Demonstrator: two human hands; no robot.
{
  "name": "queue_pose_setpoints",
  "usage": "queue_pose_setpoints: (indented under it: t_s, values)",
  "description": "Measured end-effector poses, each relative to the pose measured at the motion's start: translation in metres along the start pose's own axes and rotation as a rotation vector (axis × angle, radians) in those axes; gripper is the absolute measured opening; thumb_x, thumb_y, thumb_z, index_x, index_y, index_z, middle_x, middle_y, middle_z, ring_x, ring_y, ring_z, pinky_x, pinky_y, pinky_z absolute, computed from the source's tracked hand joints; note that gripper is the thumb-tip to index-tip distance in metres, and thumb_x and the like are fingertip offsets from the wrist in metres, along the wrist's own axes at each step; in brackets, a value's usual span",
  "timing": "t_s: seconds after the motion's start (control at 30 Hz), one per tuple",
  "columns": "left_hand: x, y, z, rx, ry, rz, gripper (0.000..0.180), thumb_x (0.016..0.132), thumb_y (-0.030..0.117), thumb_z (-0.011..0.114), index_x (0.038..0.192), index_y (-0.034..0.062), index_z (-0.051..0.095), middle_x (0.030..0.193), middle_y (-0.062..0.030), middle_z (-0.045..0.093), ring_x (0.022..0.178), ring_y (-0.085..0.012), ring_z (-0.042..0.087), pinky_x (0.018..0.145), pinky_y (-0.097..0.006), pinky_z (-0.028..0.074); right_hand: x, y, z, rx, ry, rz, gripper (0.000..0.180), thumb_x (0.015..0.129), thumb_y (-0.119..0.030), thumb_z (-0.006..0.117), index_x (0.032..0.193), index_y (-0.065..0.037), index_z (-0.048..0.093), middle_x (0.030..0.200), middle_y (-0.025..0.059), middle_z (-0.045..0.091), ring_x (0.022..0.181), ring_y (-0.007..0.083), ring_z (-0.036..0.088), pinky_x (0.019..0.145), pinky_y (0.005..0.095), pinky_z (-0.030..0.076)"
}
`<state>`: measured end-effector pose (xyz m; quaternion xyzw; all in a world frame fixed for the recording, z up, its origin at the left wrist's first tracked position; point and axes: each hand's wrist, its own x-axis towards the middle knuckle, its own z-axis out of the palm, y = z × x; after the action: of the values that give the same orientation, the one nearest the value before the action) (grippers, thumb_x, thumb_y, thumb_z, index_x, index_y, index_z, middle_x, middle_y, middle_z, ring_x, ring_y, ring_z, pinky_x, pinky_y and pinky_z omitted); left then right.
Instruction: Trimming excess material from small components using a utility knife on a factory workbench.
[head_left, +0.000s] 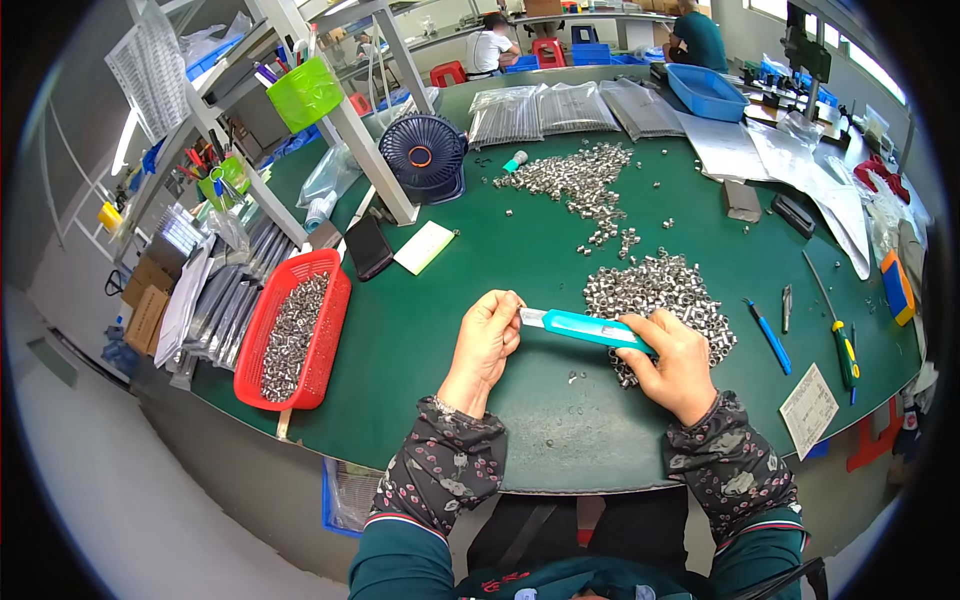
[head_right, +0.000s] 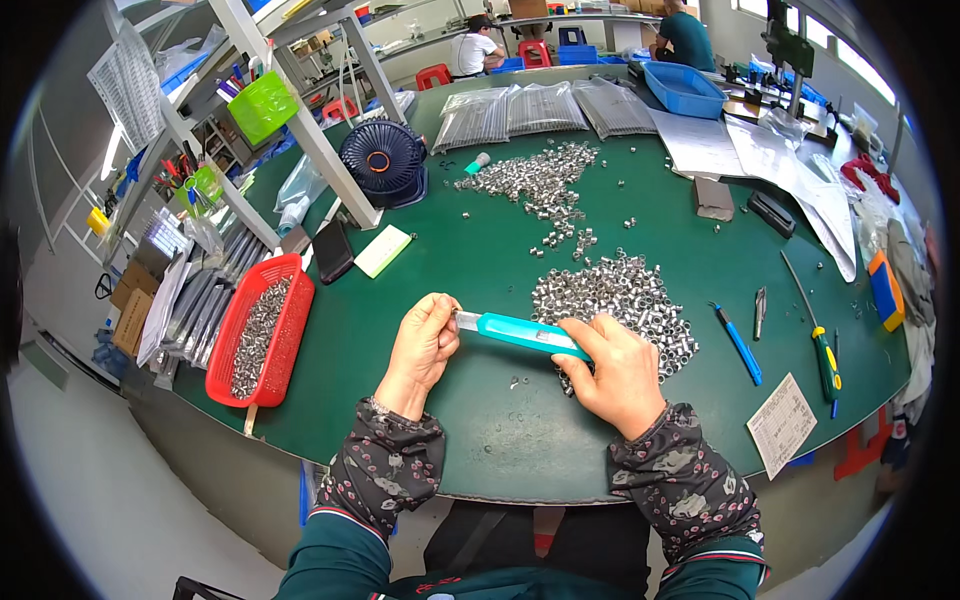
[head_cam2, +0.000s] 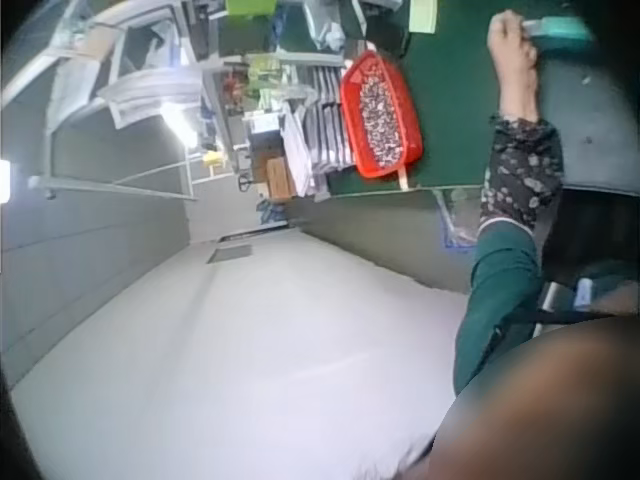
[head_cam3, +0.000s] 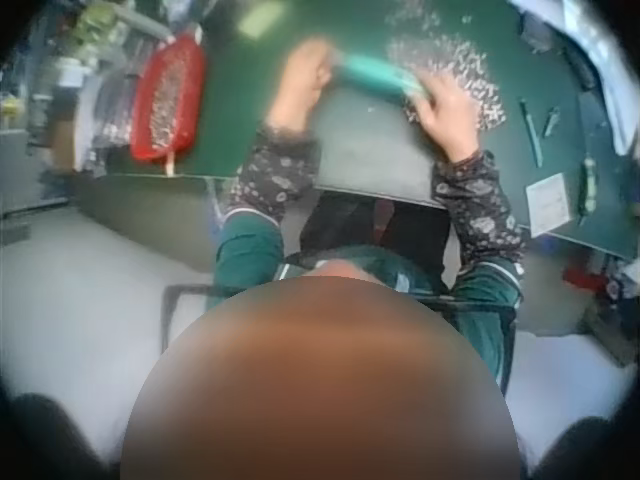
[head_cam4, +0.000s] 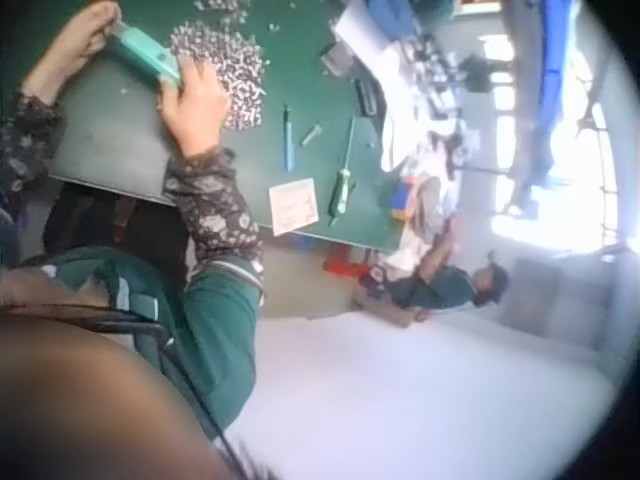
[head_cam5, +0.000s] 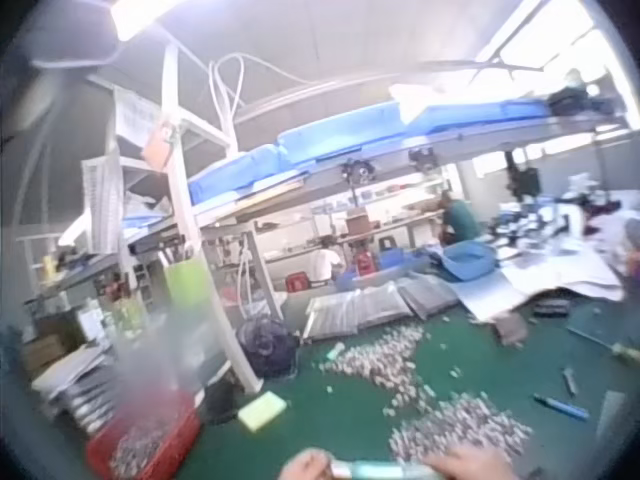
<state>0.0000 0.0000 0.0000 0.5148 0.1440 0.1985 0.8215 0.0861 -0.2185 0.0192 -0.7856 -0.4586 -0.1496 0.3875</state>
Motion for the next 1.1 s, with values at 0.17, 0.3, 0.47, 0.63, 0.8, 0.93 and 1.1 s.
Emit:
queue_pose_setpoints:
  t_s: [0.17,0.3,0.47,0.63,0.8,0.93,1.1]
  values:
    - [-0.001,0.001,0.001,0.023,0.023,-0.016,0.022,0.087,0.026,0.053,0.075,0.0074,0.052,0.058,0.0022,0.042,0.042,-0.0021,0.031,0.035,-0.016,0.020,0.000,-0.002,-0.001,-0.034,0.002,-0.005,0.026,0.070,-0.019,0.065,0.094,-0.010,0.060,0.066,0.0059,0.046,0.055,0.0232,0.051,0.047,0.0337,0.039]
    - [-0.002,0.003,0.002,0.036,0.029,-0.020,0.023,0.088,0.027,0.053,0.074,0.0075,0.051,0.058,0.0021,0.042,0.041,-0.0021,0.030,0.035,-0.016,0.019,0.000,-0.002,-0.001,-0.034,0.000,-0.011,0.026,0.070,-0.019,0.065,0.094,-0.010,0.060,0.066,0.0060,0.046,0.056,0.0234,0.051,0.047,0.0339,0.039]
    - [0.000,0.003,-0.002,0.049,0.016,-0.053,0.026,0.088,0.029,0.052,0.073,0.0078,0.052,0.053,0.0021,0.043,0.037,-0.0025,0.029,0.032,-0.017,0.019,0.001,-0.002,-0.002,-0.029,-0.013,-0.025,0.027,0.070,-0.019,0.065,0.095,-0.010,0.059,0.066,0.0062,0.046,0.056,0.0239,0.051,0.048,0.0342,0.040]
    - [-0.001,0.005,-0.003,0.062,0.016,-0.091,0.027,0.088,0.030,0.052,0.071,0.0086,0.051,0.052,0.0031,0.041,0.036,-0.0024,0.027,0.032,-0.017,0.018,0.001,-0.001,-0.002,-0.027,-0.019,-0.029,0.027,0.070,-0.019,0.065,0.094,-0.010,0.059,0.066,0.0061,0.047,0.056,0.0238,0.051,0.048,0.0342,0.040]
    - [-0.001,0.007,-0.002,0.075,0.023,-0.124,0.027,0.088,0.029,0.052,0.069,0.0092,0.048,0.052,0.0037,0.040,0.036,-0.0024,0.026,0.031,-0.017,0.018,0.001,-0.002,-0.003,-0.039,-0.020,-0.035,0.027,0.070,-0.019,0.065,0.094,-0.010,0.059,0.067,0.0059,0.047,0.056,0.0234,0.051,0.048,0.0340,0.040]
    - [-0.001,0.008,-0.003,0.081,0.001,-0.150,0.030,0.088,0.030,0.051,0.066,0.0093,0.045,0.050,0.0039,0.037,0.036,-0.0028,0.026,0.031,-0.017,0.018,0.001,-0.001,-0.003,-0.050,-0.022,-0.046,0.027,0.070,-0.019,0.065,0.094,-0.011,0.059,0.067,0.0056,0.047,0.056,0.0229,0.051,0.048,0.0335,0.040]
    - [-0.002,0.011,-0.004,0.072,-0.029,-0.233,0.033,0.089,0.031,0.049,0.064,0.0099,0.043,0.048,0.0044,0.033,0.036,-0.0033,0.024,0.031,-0.017,0.018,0.003,-0.001,-0.003,-0.084,-0.001,-0.086,0.029,0.069,-0.019,0.066,0.096,-0.010,0.059,0.067,0.0058,0.046,0.055,0.0227,0.051,0.048,0.0332,0.040]
